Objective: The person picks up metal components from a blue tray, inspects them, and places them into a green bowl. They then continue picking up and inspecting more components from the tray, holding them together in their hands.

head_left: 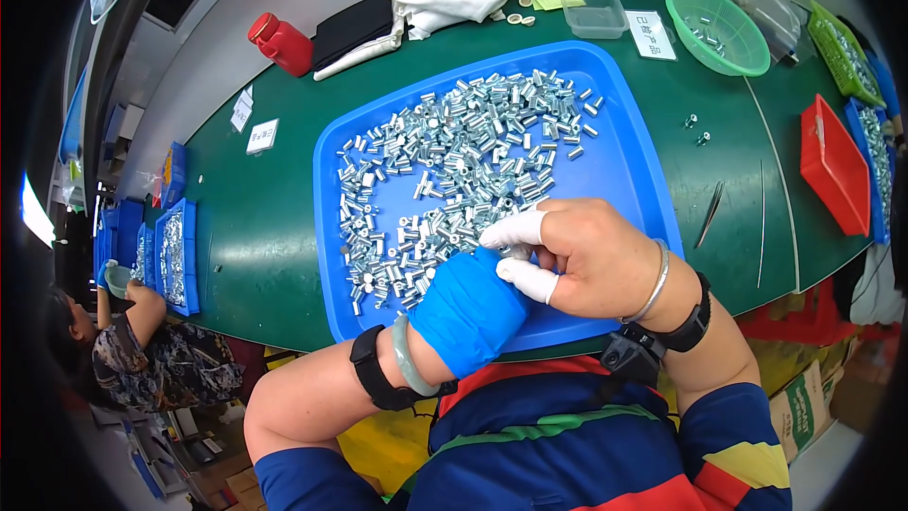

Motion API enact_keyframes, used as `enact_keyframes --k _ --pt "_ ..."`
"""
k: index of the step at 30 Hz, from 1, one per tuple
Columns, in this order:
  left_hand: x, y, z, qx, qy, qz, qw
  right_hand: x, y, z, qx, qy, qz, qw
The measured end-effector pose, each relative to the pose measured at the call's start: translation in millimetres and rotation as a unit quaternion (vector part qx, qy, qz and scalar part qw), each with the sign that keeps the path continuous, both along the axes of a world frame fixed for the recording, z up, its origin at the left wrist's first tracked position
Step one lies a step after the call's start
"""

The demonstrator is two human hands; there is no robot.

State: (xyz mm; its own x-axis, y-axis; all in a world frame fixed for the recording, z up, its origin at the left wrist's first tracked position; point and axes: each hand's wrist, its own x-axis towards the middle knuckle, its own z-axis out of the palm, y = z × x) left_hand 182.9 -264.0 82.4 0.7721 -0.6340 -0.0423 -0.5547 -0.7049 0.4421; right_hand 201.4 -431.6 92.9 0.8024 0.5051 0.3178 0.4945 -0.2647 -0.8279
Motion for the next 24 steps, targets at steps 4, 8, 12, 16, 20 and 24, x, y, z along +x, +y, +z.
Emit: enact_keyframes --k 4,8,12,16,20,24 --pt "9 20 18 0.060 -0.073 -0.116 0.989 -2 -2 4 -0.003 0.027 0.002 1.000" --pt "-3 50 25 -0.222 -0.027 -0.037 0.974 -1 -3 5 0.003 0.053 -0.004 0.999" --pt "-25 78 12 -0.294 0.053 0.039 0.953 -3 -3 11 0.012 0.073 -0.006 0.997" --pt "-36 91 0 -0.311 0.075 0.074 0.944 -2 0 11 0.013 0.092 -0.009 0.996" --pt "-36 97 -4 -0.315 0.079 0.082 0.942 0 0 10 0.002 0.107 -0.012 0.994" --pt "-36 100 -9 -0.327 0.088 0.077 0.938 1 1 9 -0.012 0.111 -0.008 0.994"
